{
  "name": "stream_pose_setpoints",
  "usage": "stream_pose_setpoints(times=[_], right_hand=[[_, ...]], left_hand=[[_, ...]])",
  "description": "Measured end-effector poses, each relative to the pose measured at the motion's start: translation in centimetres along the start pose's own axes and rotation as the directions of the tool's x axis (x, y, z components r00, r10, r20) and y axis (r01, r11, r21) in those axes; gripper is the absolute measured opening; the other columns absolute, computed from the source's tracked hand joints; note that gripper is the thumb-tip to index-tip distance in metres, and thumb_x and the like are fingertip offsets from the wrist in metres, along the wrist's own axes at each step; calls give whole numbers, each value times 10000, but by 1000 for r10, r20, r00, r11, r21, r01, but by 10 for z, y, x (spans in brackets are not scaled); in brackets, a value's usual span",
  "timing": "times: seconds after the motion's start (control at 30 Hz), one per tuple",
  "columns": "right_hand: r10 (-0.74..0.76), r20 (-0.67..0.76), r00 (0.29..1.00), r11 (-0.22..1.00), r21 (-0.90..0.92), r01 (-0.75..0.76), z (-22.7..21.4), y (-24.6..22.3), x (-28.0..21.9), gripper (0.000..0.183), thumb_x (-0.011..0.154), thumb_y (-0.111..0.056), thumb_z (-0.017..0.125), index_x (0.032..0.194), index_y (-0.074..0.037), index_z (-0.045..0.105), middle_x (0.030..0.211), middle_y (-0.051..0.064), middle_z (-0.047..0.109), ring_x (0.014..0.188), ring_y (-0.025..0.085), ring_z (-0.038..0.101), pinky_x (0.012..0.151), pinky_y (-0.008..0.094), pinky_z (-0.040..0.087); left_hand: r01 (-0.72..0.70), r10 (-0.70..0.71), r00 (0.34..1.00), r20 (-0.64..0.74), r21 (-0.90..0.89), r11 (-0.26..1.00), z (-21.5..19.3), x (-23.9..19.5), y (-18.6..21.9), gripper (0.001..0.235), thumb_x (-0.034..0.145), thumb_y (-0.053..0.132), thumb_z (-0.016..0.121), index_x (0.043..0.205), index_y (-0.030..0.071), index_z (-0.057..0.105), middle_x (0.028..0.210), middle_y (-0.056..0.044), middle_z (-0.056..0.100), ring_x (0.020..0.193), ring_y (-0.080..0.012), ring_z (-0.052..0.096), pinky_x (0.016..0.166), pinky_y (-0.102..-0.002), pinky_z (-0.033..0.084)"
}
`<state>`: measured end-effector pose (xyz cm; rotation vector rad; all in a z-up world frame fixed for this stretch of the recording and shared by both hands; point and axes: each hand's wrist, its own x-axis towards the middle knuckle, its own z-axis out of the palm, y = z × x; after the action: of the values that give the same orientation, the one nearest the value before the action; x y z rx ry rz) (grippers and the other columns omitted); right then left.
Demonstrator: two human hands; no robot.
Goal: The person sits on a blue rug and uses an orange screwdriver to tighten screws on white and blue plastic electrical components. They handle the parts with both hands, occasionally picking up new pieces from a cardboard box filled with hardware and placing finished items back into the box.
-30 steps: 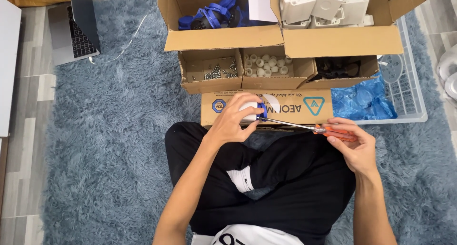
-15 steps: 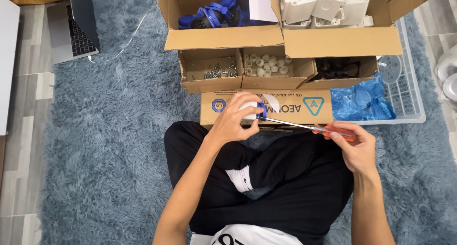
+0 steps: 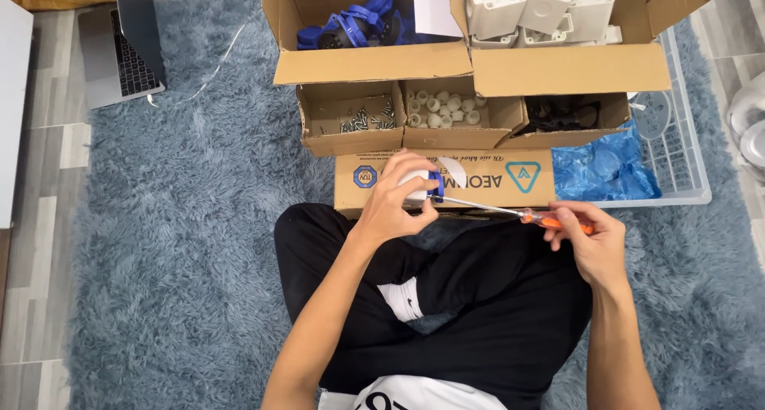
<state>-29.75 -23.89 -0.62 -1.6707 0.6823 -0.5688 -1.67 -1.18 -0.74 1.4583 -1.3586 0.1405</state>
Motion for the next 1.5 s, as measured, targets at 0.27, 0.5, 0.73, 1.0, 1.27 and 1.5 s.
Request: stream_pose_setpoints(times=[0.27,0.5,0.73,1.0,1.27,1.5], right_hand=[[-101,18,995,978,184,96,-16,28,0,238,983,9,761,1216,31,718,1196,188,747,1043,280,766,986,331,663],[-174,43,984,963,214,161,-18,43,2,174,928,80,769,1037,-38,700,1258,156,663,1176,258,715,1130,373,620],[-229,-47,972,931,282,233,-14,47,7,183,856,157,814,984,88,703,1182,232,683,1129,341,787,900,386,669],[-277,-51,959,933,224,281,-19,25,-3,167,848,135,835,963,65,738,1148,212,696,1149,331,780,928,385,652],[-302,-117,946,922,217,321,-25,33,-2,179,902,138,805,1038,84,702,1201,239,683,1185,378,772,953,421,660],[-261,-213,942,936,184,301,-12,22,3,195,954,76,828,1108,77,709,1214,228,680,1192,335,751,968,387,635]], left_hand=[[-10,10,1000,-5,-9,1000,0,1,-1,213,815,-30,712,1014,45,720,1243,-119,700,1208,-361,663,1209,-638,499],[-39,39,999,-8,10,999,1,-1,-2,175,847,-15,735,1011,46,735,1256,-146,711,1245,-381,668,1230,-683,470],[15,-12,999,-43,62,998,10,-6,-12,238,765,69,823,997,121,815,1232,-83,780,1258,-377,694,1222,-596,457],[-22,28,999,-36,143,990,7,-1,-1,205,839,77,843,1028,151,820,1212,-38,795,1261,-328,710,1246,-557,435],[-92,112,992,-64,259,961,-7,6,-20,174,903,92,844,1028,212,828,1087,54,799,1170,-225,742,1138,-436,535],[-71,160,971,-180,420,905,-72,44,-33,124,1014,97,817,1063,209,841,1034,38,789,1062,-157,696,976,-301,527]])
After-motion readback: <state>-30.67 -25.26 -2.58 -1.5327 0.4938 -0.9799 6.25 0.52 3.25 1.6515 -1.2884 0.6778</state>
